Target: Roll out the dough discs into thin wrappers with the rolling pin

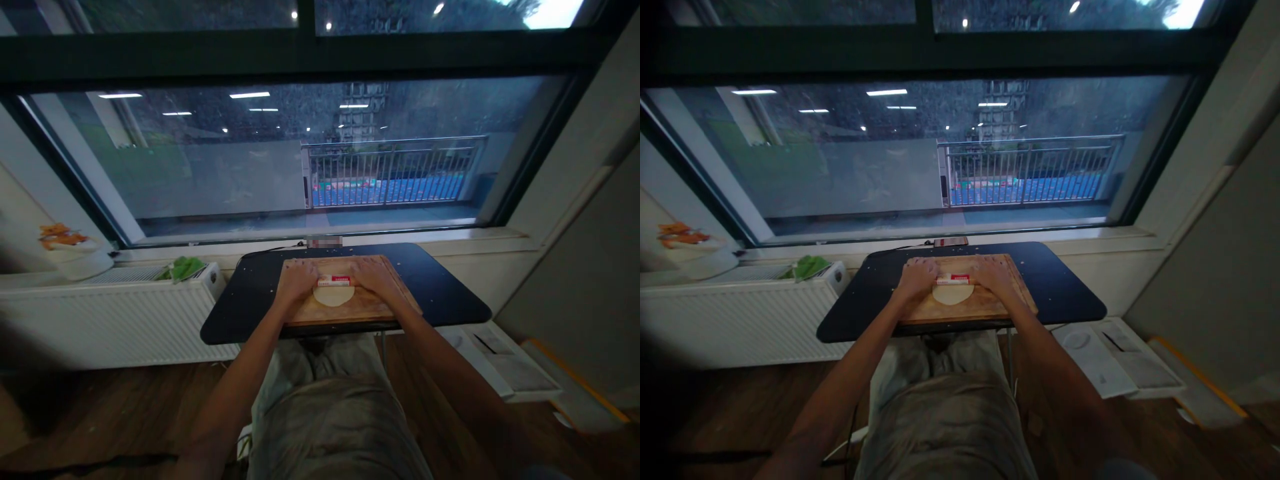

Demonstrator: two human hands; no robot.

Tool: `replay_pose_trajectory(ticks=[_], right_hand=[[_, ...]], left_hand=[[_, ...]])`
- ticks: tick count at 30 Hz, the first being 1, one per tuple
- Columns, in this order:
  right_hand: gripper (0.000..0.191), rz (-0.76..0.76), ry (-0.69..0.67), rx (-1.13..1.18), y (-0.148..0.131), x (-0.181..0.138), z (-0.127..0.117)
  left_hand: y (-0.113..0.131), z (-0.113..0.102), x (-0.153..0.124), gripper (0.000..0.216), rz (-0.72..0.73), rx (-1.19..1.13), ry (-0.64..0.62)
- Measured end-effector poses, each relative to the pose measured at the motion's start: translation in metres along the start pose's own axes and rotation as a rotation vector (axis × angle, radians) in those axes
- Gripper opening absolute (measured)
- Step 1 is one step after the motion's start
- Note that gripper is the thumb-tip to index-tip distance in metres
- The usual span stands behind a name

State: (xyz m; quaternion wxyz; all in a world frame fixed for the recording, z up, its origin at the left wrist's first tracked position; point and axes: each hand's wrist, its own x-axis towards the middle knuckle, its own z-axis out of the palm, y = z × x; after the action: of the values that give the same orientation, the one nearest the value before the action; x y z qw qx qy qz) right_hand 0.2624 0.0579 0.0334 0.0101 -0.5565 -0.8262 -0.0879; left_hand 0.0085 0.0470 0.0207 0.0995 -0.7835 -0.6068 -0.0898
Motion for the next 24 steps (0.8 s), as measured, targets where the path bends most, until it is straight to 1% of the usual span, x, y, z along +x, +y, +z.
replay_pose_trajectory(ticks=[3,6,8,12,16,18,20,22,24], right_hand=[[0.044,0.019,0.023,-0.009,-0.005,-0.012,0.003],[0.045,0.057,0.056,0.005,-0.01,-0.019,0.006],[0.046,0.069,0.062,0.009,-0.011,-0.019,0.008],[0.045,0.072,0.072,-0.001,-0.008,-0.009,0.007],[0.046,0.057,0.057,-0.043,-0.003,0.003,0.002],[0.045,0.025,0.058,-0.051,-0.001,0.008,0.0],[0.043,0.02,0.058,-0.044,0.002,0.015,-0.001],[0.042,0.063,0.053,-0.024,0.005,0.022,0.0],[0.042,0.113,0.047,0.011,0.007,0.03,0.002]], left_hand=[[0.003,0.003,-0.009,0.045,-0.049,-0.046,0.045],[0.003,0.008,-0.017,0.05,-0.051,-0.06,0.07],[0.001,0.012,-0.018,0.05,-0.041,-0.048,0.077],[-0.001,0.015,-0.009,0.047,-0.017,-0.022,0.062],[0.0,0.01,0.003,0.049,-0.047,0.003,0.049],[0.0,0.006,0.004,0.048,-0.02,0.034,0.037],[0.0,0.002,0.004,0.045,0.052,0.083,0.013],[-0.001,0.0,0.003,0.04,0.116,0.127,0.002],[-0.002,-0.002,0.002,0.037,0.135,0.146,0.006]])
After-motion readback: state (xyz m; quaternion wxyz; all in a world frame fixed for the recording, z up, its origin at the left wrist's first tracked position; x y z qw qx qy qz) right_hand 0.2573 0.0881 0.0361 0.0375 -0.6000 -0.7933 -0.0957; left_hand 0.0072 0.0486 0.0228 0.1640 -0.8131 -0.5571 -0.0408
